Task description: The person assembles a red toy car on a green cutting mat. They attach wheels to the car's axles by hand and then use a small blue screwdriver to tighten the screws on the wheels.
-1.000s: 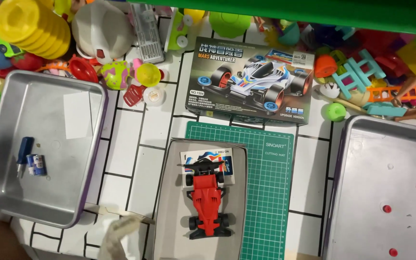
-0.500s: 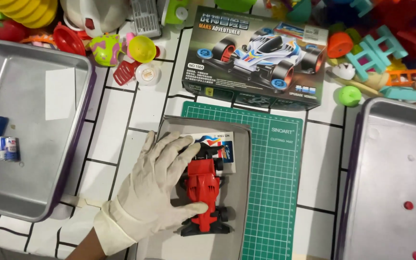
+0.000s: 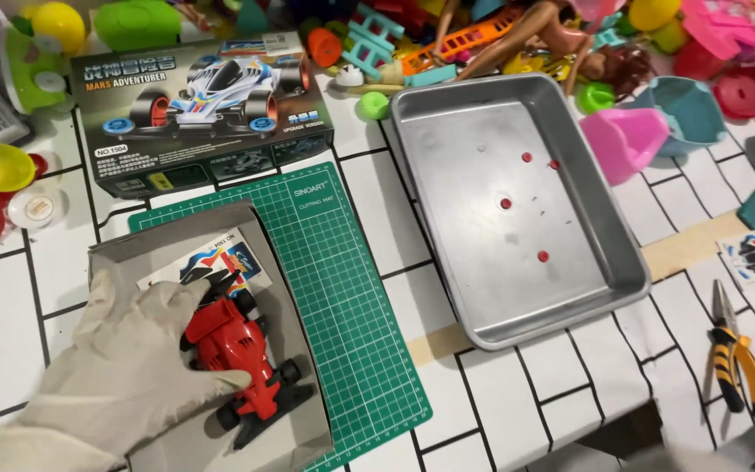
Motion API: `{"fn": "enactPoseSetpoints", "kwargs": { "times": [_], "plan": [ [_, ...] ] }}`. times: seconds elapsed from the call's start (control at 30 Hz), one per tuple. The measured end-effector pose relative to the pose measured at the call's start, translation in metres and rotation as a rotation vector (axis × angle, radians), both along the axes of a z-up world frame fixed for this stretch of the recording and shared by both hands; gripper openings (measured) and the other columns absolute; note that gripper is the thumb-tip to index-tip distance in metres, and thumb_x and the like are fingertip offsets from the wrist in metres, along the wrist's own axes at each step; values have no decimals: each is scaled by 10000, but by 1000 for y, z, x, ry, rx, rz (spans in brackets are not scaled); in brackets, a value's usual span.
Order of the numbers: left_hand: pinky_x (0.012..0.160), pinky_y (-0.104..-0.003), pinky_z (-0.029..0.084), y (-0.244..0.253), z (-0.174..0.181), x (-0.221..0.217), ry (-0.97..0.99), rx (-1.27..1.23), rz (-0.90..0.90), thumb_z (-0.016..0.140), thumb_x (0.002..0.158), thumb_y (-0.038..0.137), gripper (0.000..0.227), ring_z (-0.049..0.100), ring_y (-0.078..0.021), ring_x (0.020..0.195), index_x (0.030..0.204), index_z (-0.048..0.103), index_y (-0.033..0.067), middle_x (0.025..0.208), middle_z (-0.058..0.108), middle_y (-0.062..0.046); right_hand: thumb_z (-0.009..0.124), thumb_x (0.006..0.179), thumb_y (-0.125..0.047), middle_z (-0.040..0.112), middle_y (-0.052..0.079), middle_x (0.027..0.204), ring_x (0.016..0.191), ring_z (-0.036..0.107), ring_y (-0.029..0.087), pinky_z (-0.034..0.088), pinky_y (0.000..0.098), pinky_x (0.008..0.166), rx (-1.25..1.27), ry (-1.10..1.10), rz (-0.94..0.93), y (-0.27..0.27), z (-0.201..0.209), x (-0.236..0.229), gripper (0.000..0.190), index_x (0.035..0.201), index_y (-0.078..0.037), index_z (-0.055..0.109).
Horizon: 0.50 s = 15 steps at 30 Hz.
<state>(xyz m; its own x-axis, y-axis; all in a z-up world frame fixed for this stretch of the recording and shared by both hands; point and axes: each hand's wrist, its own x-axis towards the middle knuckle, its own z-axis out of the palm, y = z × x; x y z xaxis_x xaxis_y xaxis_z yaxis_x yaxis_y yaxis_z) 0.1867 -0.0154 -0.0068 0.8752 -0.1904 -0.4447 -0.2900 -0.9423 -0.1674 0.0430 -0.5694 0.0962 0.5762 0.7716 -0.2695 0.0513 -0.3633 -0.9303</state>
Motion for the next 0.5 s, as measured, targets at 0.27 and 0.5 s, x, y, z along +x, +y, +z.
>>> {"fn": "enactPoseSetpoints", "kwargs": {
  "times": [0.27,0.5],
  "plan": [
    [1018,-503,507,-27,39,9,126,-229,145,933,481,803,1096,640,-398,1209,1358,563,260,1330,662,-87,716,898,-235,795,50,1148,1010,749,227,547,349,955,-798,-523,-736,36,-100,105,277,1134,-126,813],
    [1125,-457,349,-14,35,2,141,-432,80,806,521,813,1176,536,-366,1291,1470,462,208,1452,567,-85,729,903,-168,799,63,1105,985,722,255,535,341,926,-883,-391,-795,55,-99,116,213,1082,-105,827]
  ]
}}
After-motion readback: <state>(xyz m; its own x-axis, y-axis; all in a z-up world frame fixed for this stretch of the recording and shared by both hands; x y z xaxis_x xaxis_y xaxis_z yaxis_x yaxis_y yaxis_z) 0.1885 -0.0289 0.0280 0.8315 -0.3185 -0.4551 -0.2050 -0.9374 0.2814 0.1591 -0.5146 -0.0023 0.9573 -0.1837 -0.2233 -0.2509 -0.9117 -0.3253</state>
